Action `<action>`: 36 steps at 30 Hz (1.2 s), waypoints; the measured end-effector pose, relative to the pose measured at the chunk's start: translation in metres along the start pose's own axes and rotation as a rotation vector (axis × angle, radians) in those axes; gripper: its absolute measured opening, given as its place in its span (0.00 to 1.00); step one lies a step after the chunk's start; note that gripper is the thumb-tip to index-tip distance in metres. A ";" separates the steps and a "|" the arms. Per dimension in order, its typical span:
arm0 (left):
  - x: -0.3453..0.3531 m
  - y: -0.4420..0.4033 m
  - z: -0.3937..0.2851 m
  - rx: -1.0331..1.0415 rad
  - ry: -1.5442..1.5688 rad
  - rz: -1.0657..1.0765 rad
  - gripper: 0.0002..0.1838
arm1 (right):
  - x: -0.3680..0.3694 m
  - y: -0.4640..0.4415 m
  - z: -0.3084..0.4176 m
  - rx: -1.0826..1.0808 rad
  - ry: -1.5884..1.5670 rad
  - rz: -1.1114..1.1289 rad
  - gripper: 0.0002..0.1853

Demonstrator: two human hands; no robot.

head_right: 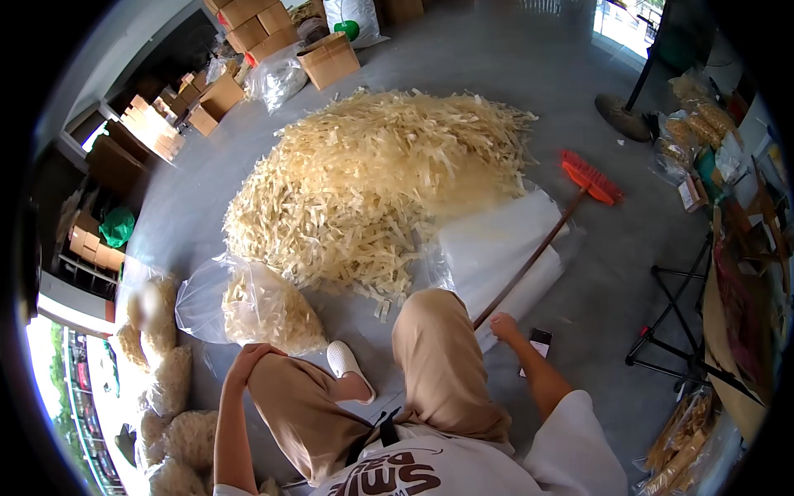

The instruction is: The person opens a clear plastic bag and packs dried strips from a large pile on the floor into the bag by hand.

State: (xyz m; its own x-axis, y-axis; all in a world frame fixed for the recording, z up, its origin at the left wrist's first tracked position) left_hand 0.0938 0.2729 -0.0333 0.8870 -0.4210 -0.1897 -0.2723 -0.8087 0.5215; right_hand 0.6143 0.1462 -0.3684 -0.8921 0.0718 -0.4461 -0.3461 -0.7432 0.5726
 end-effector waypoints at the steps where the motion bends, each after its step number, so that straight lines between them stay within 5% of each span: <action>1: -0.002 -0.007 -0.002 -0.022 -0.282 0.015 0.17 | -0.001 0.003 0.003 -0.003 0.003 0.012 0.11; 5: 0.032 -0.029 -0.030 0.020 -0.953 0.062 0.17 | 0.001 0.008 0.003 -0.104 0.107 0.044 0.09; 9: 0.084 -0.083 -0.016 -0.001 -0.860 0.303 0.19 | 0.015 -0.003 -0.029 -0.375 0.298 -0.076 0.09; 15: 0.141 -0.171 0.056 0.074 -0.796 0.422 0.18 | 0.027 0.007 -0.013 -0.104 0.175 0.173 0.12; 21: 0.170 -0.197 0.186 -0.221 -0.193 0.205 0.28 | 0.049 -0.005 0.022 -0.164 -0.066 0.276 0.12; 23: 0.175 -0.182 0.197 -0.545 -0.084 0.173 0.37 | 0.048 -0.019 0.053 -0.175 -0.082 0.334 0.13; 31: 0.172 -0.195 0.255 -0.724 0.444 -0.115 0.42 | 0.054 -0.074 0.177 -0.085 0.029 0.632 0.21; 36: 0.183 -0.219 0.263 -0.730 0.657 -0.169 0.43 | 0.078 -0.113 0.226 -0.026 0.473 0.859 0.32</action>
Point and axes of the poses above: each hand's wrist, its own y-axis away from the middle knuckle, its own x-axis out of the palm, z = x × y, the point moved 5 cm from there along -y, towards the middle knuckle, and after that the axes turned 4 degrees about y, right-handed, at the moved point
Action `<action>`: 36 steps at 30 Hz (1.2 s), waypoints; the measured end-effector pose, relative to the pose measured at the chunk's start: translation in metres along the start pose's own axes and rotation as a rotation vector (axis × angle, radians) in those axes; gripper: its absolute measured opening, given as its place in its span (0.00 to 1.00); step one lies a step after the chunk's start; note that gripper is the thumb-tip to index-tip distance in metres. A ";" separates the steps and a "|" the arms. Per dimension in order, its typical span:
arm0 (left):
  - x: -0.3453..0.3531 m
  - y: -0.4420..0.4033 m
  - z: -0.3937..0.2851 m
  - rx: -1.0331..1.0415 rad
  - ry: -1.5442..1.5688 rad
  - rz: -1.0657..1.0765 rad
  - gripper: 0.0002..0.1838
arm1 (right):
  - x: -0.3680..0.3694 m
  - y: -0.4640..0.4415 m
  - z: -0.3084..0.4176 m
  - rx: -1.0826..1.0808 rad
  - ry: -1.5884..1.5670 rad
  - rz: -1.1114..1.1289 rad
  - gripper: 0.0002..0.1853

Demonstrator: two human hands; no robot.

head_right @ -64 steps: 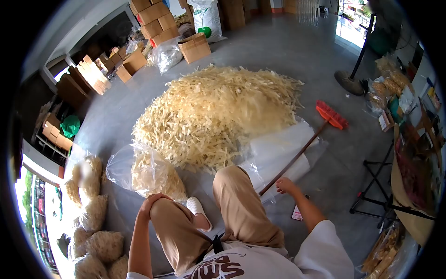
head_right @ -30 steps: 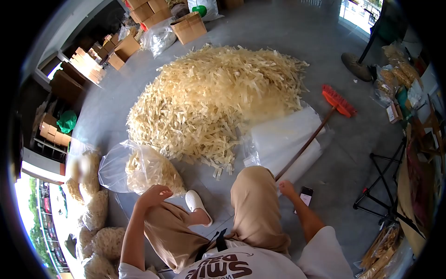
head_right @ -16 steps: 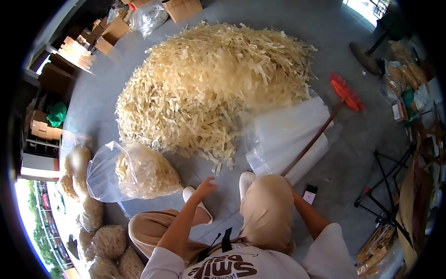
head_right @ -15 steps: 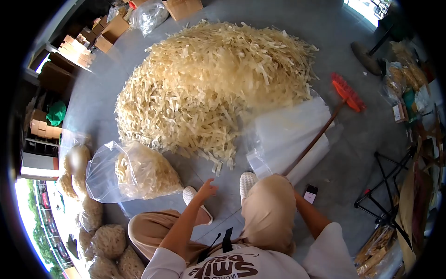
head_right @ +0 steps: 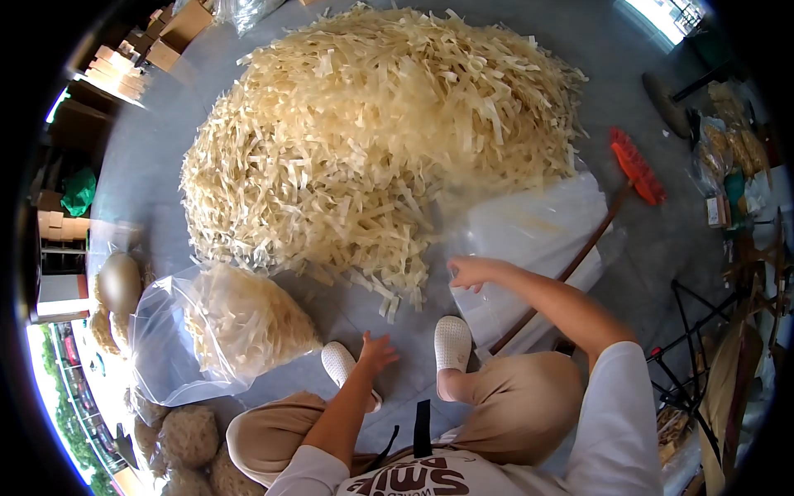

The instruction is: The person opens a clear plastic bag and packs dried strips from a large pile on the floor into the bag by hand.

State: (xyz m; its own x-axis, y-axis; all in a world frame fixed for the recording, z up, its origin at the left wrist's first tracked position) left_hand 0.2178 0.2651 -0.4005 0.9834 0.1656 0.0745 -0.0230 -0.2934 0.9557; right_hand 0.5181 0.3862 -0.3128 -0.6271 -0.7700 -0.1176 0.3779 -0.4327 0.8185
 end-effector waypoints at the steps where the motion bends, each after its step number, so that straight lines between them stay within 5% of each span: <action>1: 0.003 -0.006 -0.002 -0.015 0.045 -0.032 0.45 | -0.003 -0.011 0.005 0.041 0.071 0.031 0.38; 8: 0.034 -0.028 -0.030 -0.072 0.274 -0.104 0.52 | 0.043 -0.097 0.008 0.406 -0.231 -0.027 0.59; 10: 0.043 -0.041 -0.054 0.105 0.460 -0.015 0.52 | 0.050 -0.109 0.022 0.160 -0.492 -0.485 0.60; 11: 0.047 -0.046 -0.072 0.282 0.633 0.083 0.53 | 0.061 -0.127 0.020 0.161 -0.491 -0.478 0.60; 13: 0.050 -0.036 -0.116 0.352 0.509 0.035 0.49 | 0.059 -0.162 0.023 -0.306 -0.368 -0.918 0.59; 15: 0.044 -0.020 -0.161 0.428 0.151 -0.148 0.48 | 0.050 -0.168 0.037 -0.402 -0.486 -0.839 0.56; 17: 0.005 -0.055 -0.183 0.619 -0.149 -0.595 0.50 | 0.036 -0.139 0.051 -0.366 -0.265 -1.165 0.56; 21: -0.034 -0.041 -0.249 0.537 -0.438 -0.990 0.61 | 0.019 -0.151 0.021 -0.181 -0.487 -1.252 0.58; 23: -0.044 -0.037 -0.281 0.578 -0.480 -0.943 0.62 | 0.010 -0.112 0.062 0.089 -1.020 -0.879 0.58; 25: -0.044 -0.048 -0.298 0.620 -0.523 -0.895 0.64 | -0.005 -0.125 0.069 0.068 -1.023 -0.791 0.60; 27: -0.026 -0.069 -0.307 0.663 -0.907 -0.543 0.67 | -0.016 -0.137 0.085 0.051 -1.028 -0.693 0.61; 30: 0.006 -0.058 -0.301 0.770 -0.975 -0.293 0.67 | -0.018 -0.160 0.118 0.018 -1.018 -0.525 0.56; 33: 0.016 -0.078 -0.272 1.003 -0.814 -0.206 0.60 | -0.018 -0.185 0.133 -0.212 -0.985 -0.620 0.56; 36: 0.036 -0.067 -0.258 0.984 -0.613 -0.033 0.52 | -0.006 -0.170 0.146 -0.391 -1.115 -0.511 0.50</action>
Point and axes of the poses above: each hand's wrist, its own y-axis away from the middle knuckle, its own x-axis out of the palm, z = x × y, the point moved 5 cm from there along -y, towards the middle knuckle, and after that the axes turned 4 degrees about y, right-handed, at the moved point
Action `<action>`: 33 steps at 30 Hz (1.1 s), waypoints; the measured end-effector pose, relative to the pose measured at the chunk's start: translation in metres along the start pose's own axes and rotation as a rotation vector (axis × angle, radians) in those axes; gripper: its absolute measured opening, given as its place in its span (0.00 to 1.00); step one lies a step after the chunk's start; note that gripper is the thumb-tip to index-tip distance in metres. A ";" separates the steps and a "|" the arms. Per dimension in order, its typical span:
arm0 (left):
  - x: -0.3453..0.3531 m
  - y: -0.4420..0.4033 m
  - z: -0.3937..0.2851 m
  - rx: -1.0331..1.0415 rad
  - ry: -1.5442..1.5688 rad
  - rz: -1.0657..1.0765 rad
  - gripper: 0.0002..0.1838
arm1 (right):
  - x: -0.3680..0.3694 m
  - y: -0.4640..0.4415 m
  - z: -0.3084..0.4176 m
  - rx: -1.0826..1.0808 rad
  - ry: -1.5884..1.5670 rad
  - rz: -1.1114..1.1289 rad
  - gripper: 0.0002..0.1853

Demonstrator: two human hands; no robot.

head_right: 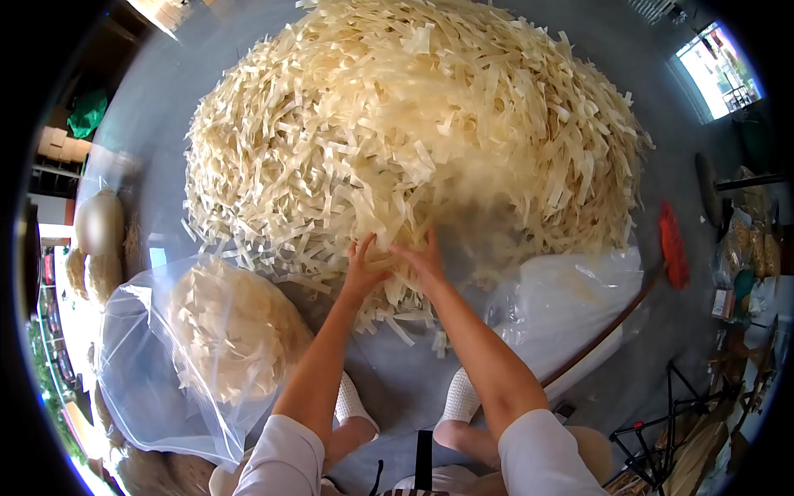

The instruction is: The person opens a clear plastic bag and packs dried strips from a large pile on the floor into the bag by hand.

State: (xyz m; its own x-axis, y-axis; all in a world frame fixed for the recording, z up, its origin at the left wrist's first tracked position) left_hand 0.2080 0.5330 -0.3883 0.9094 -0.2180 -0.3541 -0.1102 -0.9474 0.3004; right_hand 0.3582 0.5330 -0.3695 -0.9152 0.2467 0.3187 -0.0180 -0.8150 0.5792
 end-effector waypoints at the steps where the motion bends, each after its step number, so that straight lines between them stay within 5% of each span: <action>1: 0.007 0.005 -0.007 0.003 0.085 0.017 0.49 | -0.003 0.003 0.001 -0.049 0.058 -0.038 0.47; 6: -0.001 0.049 -0.067 0.168 0.116 -0.131 0.36 | -0.006 0.033 0.015 -0.186 0.117 0.020 0.39; 9: -0.016 0.067 -0.102 0.185 0.106 -0.104 0.38 | 0.018 0.084 0.069 -0.195 0.206 -0.046 0.37; 13: -0.058 0.101 -0.198 0.363 -0.011 -0.221 0.36 | 0.023 0.091 0.107 -0.539 0.368 -0.104 0.39; 22: -0.204 0.181 -0.366 0.740 -0.028 -0.336 0.35 | 0.188 0.247 0.265 -0.796 0.102 0.182 0.34; 25: -0.262 0.222 -0.374 0.789 -0.219 -0.459 0.35 | 0.250 0.289 0.266 -0.820 0.028 0.344 0.31; 29: -0.321 0.265 -0.329 0.564 -0.375 -0.473 0.35 | 0.299 0.306 0.215 -0.819 0.104 0.484 0.37; 30: -0.332 0.269 -0.299 0.506 -0.298 -0.400 0.34 | 0.304 0.299 0.195 -0.815 0.195 0.539 0.35; 33: -0.348 0.304 -0.235 0.215 -0.854 -0.029 0.31 | 0.297 0.261 0.121 -0.775 0.828 0.540 0.30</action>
Point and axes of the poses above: each hand's wrist, its own y-axis away from the middle knuckle, its own x-axis out of the palm, z = x × y, the point moved 5 cm from there along -y, towards the middle knuckle, and after that the axes turned 4 degrees about y, right-handed, at the moved point
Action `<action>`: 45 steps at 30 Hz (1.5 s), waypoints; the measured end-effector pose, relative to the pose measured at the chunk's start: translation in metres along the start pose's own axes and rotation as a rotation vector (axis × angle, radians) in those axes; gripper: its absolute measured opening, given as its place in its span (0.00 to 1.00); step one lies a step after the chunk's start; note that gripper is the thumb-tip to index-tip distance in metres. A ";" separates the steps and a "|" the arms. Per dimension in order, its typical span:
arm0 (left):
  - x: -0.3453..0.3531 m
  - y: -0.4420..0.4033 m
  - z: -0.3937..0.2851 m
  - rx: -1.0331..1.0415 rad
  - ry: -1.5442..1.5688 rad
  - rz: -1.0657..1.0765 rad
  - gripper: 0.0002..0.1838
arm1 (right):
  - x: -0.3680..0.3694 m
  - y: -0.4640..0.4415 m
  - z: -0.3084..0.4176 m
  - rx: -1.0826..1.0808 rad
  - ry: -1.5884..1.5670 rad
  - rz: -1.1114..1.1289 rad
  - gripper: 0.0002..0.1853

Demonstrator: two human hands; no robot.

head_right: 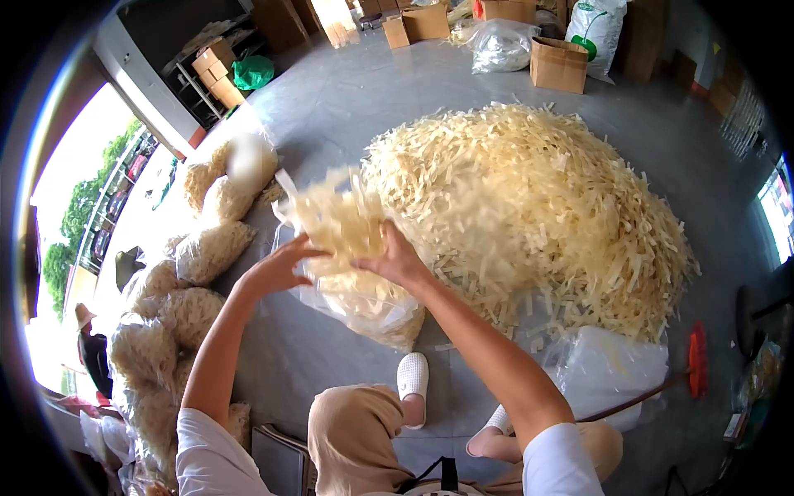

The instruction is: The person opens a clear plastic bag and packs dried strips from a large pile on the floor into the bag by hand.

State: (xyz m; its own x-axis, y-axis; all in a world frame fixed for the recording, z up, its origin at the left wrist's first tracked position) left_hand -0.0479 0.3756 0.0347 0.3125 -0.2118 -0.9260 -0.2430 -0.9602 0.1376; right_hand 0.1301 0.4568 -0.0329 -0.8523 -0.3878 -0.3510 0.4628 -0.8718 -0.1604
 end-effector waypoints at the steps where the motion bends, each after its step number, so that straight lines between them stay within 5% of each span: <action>1: 0.011 0.014 0.009 -0.082 -0.141 0.195 0.28 | -0.006 0.002 -0.004 0.000 0.000 0.001 0.30; 4: -0.004 0.028 0.000 -0.152 -0.056 0.113 0.21 | -0.018 0.013 -0.005 -0.161 0.169 0.164 0.23; 7: -0.029 0.020 -0.025 -0.135 0.007 -0.048 0.16 | -0.050 0.003 0.012 -0.153 -0.138 0.043 0.13; 12: -0.045 -0.011 -0.077 0.051 0.097 -0.382 0.10 | -0.053 0.003 0.027 -0.115 -0.243 0.164 0.14; 14: -0.047 -0.022 -0.098 0.055 0.156 -0.438 0.09 | -0.050 0.008 0.045 -0.207 0.147 0.203 0.15; 17: -0.057 -0.029 -0.144 0.100 0.322 -0.648 0.07 | -0.049 0.018 0.040 -0.416 0.315 0.212 0.15; 19: -0.048 -0.038 -0.167 0.160 0.454 -0.606 0.09 | -0.072 0.021 0.046 -0.575 0.386 0.079 0.18; 22: -0.010 -0.057 -0.199 0.231 0.582 -0.367 0.11 | -0.140 0.030 0.015 -0.309 0.051 -0.218 0.14; 24: 0.045 -0.081 -0.229 0.325 0.575 -0.064 0.12 | -0.188 0.047 -0.079 -0.037 0.047 -0.258 0.13; 26: 0.109 -0.102 -0.237 0.400 0.558 0.193 0.14 | -0.210 0.074 -0.161 0.049 0.277 -0.212 0.15; 29: 0.244 -0.128 -0.217 0.450 0.489 0.516 0.21 | -0.223 0.131 -0.265 0.605 0.301 0.022 0.31; 31: 0.324 -0.134 -0.189 0.295 0.368 0.683 0.27 | -0.212 0.166 -0.301 0.852 0.229 0.115 0.40; 33: 0.370 -0.130 -0.156 -0.206 0.512 0.733 0.37 | -0.184 0.207 -0.333 1.000 0.073 0.101 0.45; 34: 0.392 -0.125 -0.146 -0.200 0.510 0.744 0.37 | -0.167 0.230 -0.357 1.072 -0.061 0.041 0.46; 36: 0.433 -0.111 -0.096 -0.749 0.801 0.389 0.50 | -0.130 0.261 -0.369 1.267 -0.173 0.163 0.48; 38: 0.481 -0.082 -0.061 -1.145 0.958 0.408 0.57 | -0.088 0.288 -0.394 1.365 -0.292 0.095 0.41; 42: 0.486 -0.061 -0.033 -1.417 0.868 0.302 0.63 | -0.040 0.292 -0.406 1.453 -0.174 -0.062 0.37; 45: 0.519 -0.064 -0.016 -1.347 0.866 0.447 0.69 | -0.014 0.274 -0.469 1.020 0.258 -0.063 0.39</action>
State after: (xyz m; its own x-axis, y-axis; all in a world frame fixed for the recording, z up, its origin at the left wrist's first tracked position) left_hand 0.1449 0.3240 -0.4489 0.9369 -0.0847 -0.3393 0.3231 -0.1615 0.9325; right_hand 0.3830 0.3633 -0.5051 -0.7343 -0.3625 -0.5739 -0.1069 -0.7732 0.6251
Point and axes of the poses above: each hand's wrist, its own y-axis away from the middle knuckle, its own x-axis out of the palm, z = x × y, the point moved 5 cm from there along -y, towards the middle knuckle, and after that the axes turned 4 degrees about y, right-handed, at the moved point
